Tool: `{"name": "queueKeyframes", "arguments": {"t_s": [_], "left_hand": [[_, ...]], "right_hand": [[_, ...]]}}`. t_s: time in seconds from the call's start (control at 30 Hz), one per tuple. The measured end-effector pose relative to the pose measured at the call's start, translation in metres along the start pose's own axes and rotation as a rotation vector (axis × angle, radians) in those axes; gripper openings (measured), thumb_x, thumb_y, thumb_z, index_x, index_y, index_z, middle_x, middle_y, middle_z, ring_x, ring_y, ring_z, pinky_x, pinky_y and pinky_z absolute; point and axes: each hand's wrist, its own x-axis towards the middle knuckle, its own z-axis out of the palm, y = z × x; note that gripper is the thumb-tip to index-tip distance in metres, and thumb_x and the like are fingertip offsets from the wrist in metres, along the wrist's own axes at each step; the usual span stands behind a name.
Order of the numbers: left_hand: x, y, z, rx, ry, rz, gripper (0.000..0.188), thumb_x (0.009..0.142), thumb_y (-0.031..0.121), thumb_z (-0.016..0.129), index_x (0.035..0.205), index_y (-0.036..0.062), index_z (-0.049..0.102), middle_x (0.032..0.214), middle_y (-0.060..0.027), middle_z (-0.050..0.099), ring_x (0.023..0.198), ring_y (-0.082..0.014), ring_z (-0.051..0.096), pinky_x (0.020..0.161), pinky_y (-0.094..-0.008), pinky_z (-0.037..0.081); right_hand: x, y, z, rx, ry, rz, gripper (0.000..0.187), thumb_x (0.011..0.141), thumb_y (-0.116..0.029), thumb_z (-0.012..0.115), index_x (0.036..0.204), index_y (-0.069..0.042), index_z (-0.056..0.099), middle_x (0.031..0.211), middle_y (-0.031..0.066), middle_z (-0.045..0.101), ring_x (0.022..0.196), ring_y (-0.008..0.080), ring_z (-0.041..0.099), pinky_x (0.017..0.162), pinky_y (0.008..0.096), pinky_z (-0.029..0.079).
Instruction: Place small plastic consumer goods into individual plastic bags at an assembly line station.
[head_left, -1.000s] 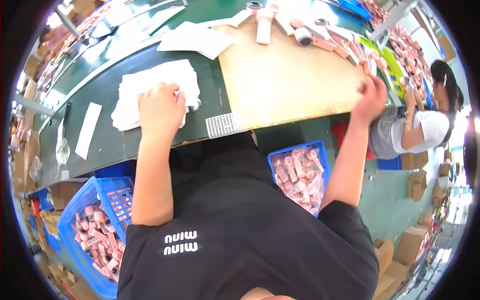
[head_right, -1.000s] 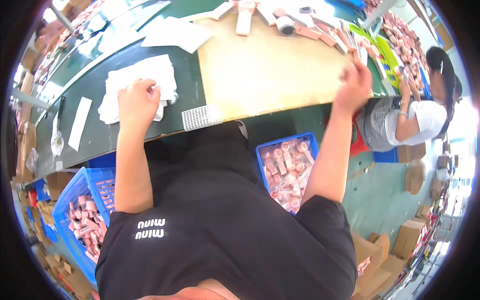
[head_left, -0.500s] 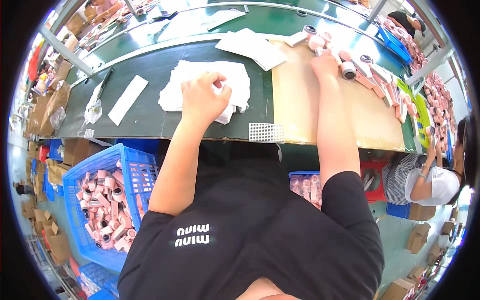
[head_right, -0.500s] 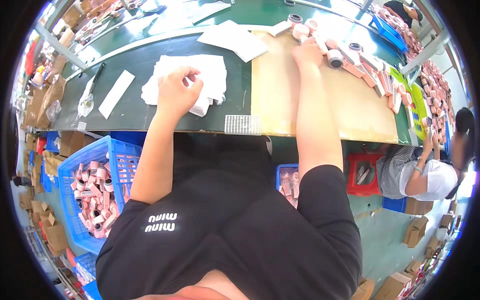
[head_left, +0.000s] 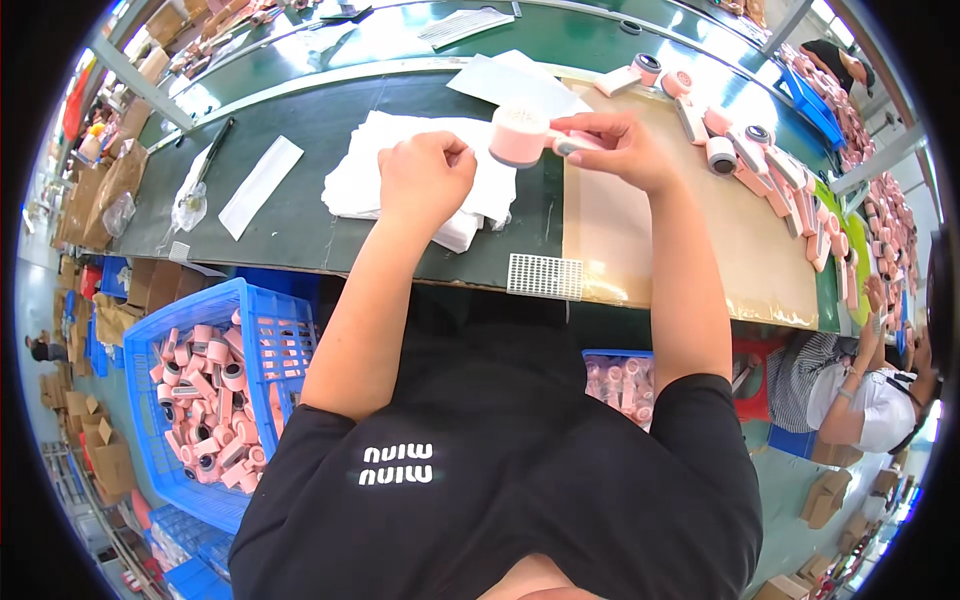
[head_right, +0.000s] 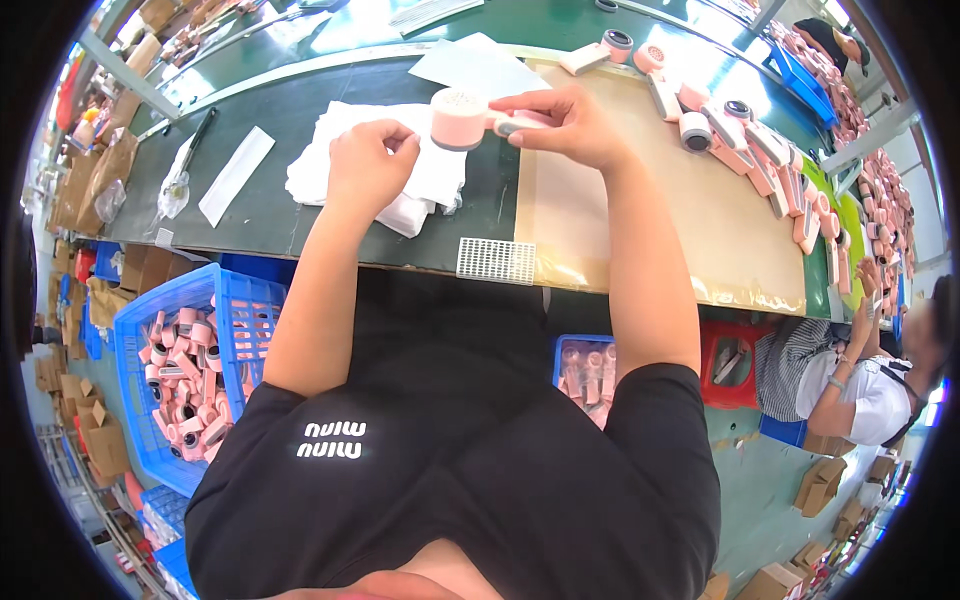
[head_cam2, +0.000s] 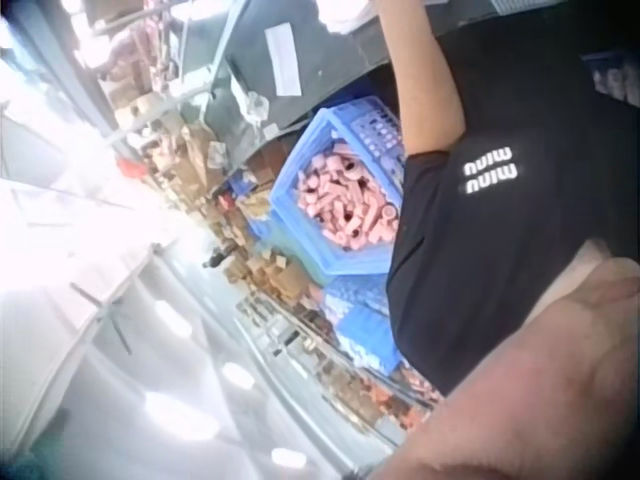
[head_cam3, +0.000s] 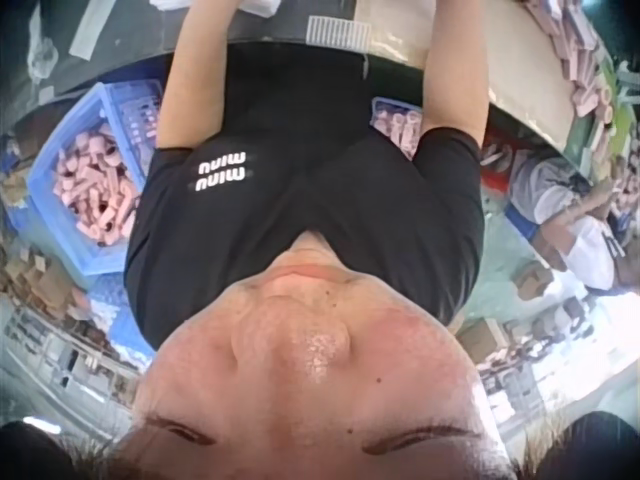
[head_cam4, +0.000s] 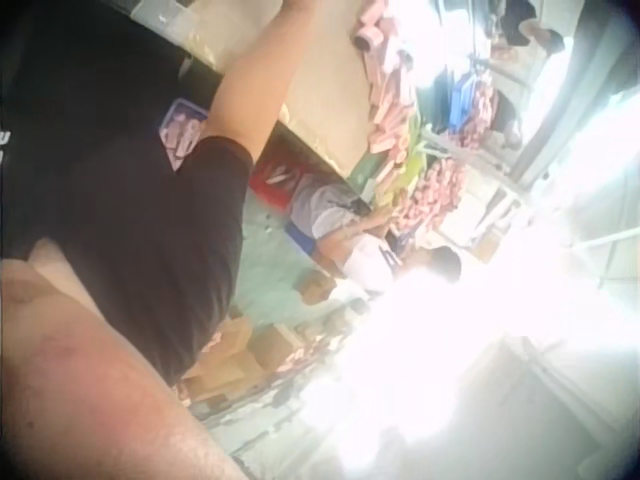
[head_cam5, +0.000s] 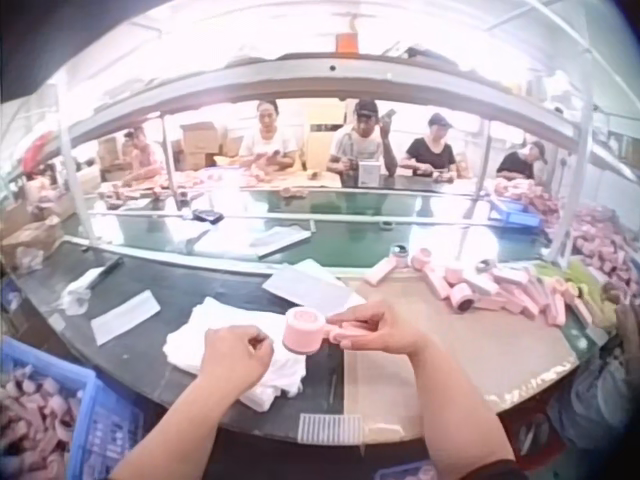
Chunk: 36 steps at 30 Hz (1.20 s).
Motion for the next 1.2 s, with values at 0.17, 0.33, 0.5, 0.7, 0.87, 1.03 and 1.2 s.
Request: {"name": "queueKeyframes", "arguments": {"t_s": [0.17,0.33,0.5,0.7,0.87,1.03,1.2], "left_hand": [[0.0,-0.002,0.002,-0.293,0.1,-0.144,0.02,0.093,0.025,0.074,0.09,0.0068,0.082,0.082,-0.0072,0.079,0.075,-0.0267,0.074,0.086,-0.0416,0.052],[-0.001,0.01,-0.002,-0.436,0.115,-0.126,0.017,0.094,0.02,0.075,0.092,0.0051,0.081,0.083,-0.0071,0.079,0.074,-0.0264,0.073,0.084,-0.0407,0.053],[-0.008,0.025,0.004,-0.143,0.228,0.4,0.005,0.09,0.015,0.077,0.089,0.0097,0.077,0.08,-0.0031,0.069,0.076,-0.0238,0.067,0.083,-0.0391,0.042],[-0.031,0.05,0.017,-0.078,0.329,0.549,0.004,0.088,0.01,0.076,0.091,0.0105,0.074,0.081,-0.0018,0.067,0.078,-0.0238,0.067,0.078,-0.0402,0.042],[-0.039,0.056,0.031,-0.266,0.354,0.485,0.006,0.088,0.006,0.077,0.093,0.008,0.074,0.082,-0.0053,0.068,0.077,-0.0277,0.066,0.076,-0.0401,0.046],[-0.039,0.063,0.036,-0.497,0.342,0.388,0.009,0.089,0.006,0.08,0.096,0.0053,0.075,0.083,-0.0072,0.067,0.075,-0.0267,0.068,0.069,-0.0383,0.052],[-0.045,0.074,0.039,-0.601,0.273,0.302,0.015,0.09,0.01,0.084,0.101,0.0044,0.075,0.089,-0.0069,0.068,0.072,-0.0217,0.071,0.063,-0.033,0.057]], "right_hand": [[0.008,0.009,0.028,-0.272,-0.006,0.083,0.045,0.09,-0.011,0.087,0.134,-0.007,0.078,0.11,-0.0011,0.077,0.097,0.0067,0.064,0.087,0.0261,0.052],[0.008,0.007,0.035,-0.34,-0.051,-0.087,0.043,0.085,-0.011,0.087,0.128,-0.009,0.081,0.1,0.0015,0.075,0.093,0.0111,0.065,0.083,0.0271,0.051],[0.006,-0.007,0.048,-0.545,0.029,-0.231,0.035,0.088,-0.015,0.085,0.122,-0.006,0.081,0.096,0.0013,0.076,0.088,0.0114,0.067,0.079,0.0281,0.052],[0.011,-0.01,0.05,0.079,0.114,0.274,0.039,0.102,-0.025,0.069,0.133,0.0,0.065,0.092,0.0072,0.077,0.076,0.0177,0.073,0.065,0.0288,0.058],[0.015,0.005,0.05,0.701,0.203,0.302,0.032,0.112,-0.021,0.052,0.133,0.002,0.059,0.105,0.0129,0.076,0.088,0.0203,0.076,0.068,0.0327,0.063],[0.017,0.013,0.058,0.684,0.142,0.306,0.033,0.113,-0.025,0.053,0.133,0.0,0.063,0.116,0.0116,0.074,0.095,0.0182,0.075,0.077,0.0339,0.064],[0.019,0.01,0.073,0.724,0.362,0.251,0.029,0.113,-0.021,0.051,0.124,0.0,0.068,0.106,0.0096,0.075,0.087,0.0157,0.075,0.075,0.0337,0.065]]}}
